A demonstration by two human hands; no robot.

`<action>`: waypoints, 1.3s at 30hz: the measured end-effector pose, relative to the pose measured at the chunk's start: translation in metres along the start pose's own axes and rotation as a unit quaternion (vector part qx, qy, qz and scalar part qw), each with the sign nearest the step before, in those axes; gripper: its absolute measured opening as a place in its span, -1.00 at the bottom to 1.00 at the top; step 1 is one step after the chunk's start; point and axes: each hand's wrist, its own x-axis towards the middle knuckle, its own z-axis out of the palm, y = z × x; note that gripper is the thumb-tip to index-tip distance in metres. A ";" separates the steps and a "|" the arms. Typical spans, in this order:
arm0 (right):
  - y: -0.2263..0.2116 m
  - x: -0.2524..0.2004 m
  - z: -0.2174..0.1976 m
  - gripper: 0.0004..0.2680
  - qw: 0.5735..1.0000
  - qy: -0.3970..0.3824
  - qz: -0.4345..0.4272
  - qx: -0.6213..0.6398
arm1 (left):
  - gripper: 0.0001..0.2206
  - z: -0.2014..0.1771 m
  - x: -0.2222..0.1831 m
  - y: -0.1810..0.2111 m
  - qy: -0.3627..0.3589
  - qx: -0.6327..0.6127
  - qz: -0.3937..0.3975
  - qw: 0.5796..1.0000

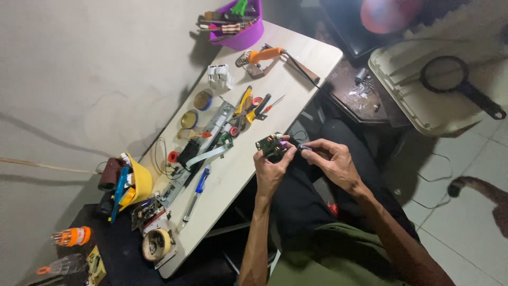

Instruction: A person uses a soldering iron to desolder components from a printed circuit board at a repair bench.

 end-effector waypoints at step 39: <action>0.021 0.015 0.004 -0.81 0.997 0.052 0.015 0.052 | -0.77 -0.060 0.027 -0.044 0.061 -0.193 -0.086 0.976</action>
